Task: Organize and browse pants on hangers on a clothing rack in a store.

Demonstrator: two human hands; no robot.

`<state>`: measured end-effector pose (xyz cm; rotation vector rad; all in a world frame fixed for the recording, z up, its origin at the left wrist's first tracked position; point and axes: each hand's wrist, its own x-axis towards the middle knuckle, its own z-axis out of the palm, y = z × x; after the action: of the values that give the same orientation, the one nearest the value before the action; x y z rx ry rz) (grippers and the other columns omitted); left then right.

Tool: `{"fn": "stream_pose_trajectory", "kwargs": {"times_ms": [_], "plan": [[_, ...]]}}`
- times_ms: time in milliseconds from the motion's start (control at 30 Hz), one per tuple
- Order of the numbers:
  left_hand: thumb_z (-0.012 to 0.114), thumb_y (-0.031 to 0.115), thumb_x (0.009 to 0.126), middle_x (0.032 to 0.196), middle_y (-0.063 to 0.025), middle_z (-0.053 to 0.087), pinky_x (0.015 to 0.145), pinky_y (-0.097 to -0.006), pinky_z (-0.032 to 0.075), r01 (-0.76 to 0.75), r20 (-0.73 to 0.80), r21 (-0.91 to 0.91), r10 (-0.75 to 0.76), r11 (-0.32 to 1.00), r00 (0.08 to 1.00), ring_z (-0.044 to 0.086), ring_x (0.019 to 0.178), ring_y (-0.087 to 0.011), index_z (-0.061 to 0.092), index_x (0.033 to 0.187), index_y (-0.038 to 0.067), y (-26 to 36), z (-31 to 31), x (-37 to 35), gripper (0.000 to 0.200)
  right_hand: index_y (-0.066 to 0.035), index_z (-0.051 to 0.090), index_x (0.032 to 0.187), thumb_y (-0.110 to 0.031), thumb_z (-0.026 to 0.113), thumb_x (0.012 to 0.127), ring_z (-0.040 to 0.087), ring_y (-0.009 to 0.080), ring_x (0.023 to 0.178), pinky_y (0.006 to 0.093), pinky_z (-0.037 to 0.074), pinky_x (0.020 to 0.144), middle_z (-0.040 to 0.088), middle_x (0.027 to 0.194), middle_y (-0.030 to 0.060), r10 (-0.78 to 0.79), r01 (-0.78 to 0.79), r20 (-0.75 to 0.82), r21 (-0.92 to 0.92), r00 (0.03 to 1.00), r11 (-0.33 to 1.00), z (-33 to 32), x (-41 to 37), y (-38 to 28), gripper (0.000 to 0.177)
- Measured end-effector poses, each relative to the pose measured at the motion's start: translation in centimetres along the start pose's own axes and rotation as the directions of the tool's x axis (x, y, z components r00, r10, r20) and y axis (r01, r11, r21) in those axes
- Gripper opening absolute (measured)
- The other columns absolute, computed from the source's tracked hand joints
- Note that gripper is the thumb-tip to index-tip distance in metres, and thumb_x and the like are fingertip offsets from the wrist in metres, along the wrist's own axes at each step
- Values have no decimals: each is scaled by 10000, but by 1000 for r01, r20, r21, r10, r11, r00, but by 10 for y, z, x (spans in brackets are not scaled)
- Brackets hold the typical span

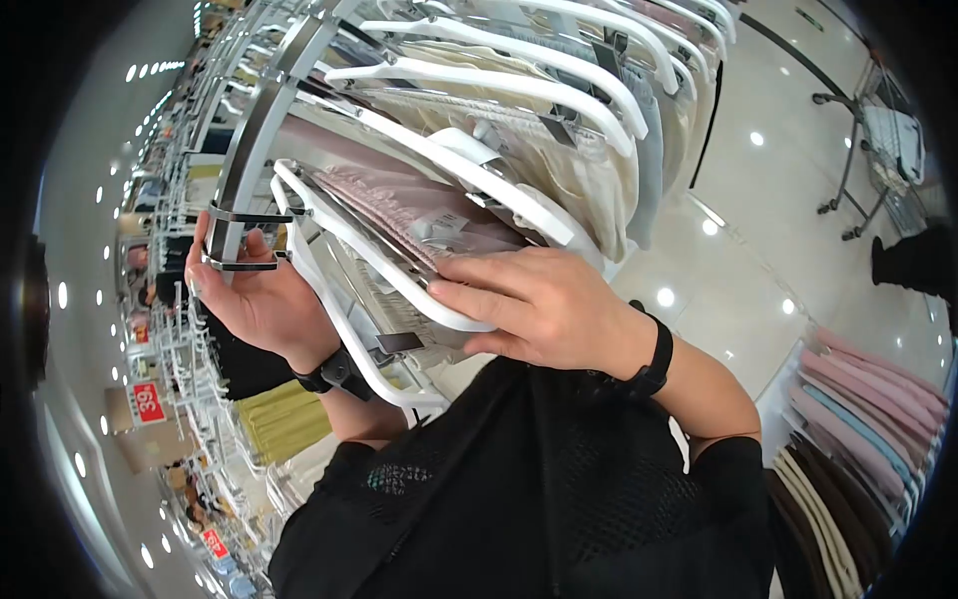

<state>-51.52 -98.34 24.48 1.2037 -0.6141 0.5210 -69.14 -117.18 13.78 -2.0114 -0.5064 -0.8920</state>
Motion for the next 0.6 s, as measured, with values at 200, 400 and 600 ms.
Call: {"fn": "stream_pose_trajectory", "kwargs": {"times_ms": [200, 400, 600], "plan": [[509, 399, 1106, 1382, -202, 630, 842, -320, 600, -28, 62, 151, 19, 988, 998, 703, 984, -199, 551, 1306, -8, 0, -24, 4, 456, -90, 745, 1179, -186, 836, 852, 736, 290, 1051, 336, 606, 693, 692, 1282, 187, -143, 148, -102, 42, 984, 988, -38, -9, 7, 353], [504, 341, 1063, 1341, -238, 646, 963, -414, 589, -13, -59, 12, 14, 1000, 998, 706, 1113, -265, 563, 1277, 3, -10, -14, 13, 405, -21, 636, 1346, -230, 833, 899, 682, 347, 1187, 392, 585, 887, 640, 1374, 227, -257, 168, -365, -257, 895, 952, -45, -4, 32, 531], [483, 364, 1035, 1258, -126, 698, 1061, -507, 542, 7, -97, 33, -4, 999, 995, 678, 1174, -317, 631, 1274, 54, -11, -8, 12, 419, 16, 572, 1427, -323, 811, 933, 640, 393, 1238, 435, 526, 1020, 613, 1406, 258, 159, -126, -197, 171, 967, 977, -28, 11, 53, 645]]}}
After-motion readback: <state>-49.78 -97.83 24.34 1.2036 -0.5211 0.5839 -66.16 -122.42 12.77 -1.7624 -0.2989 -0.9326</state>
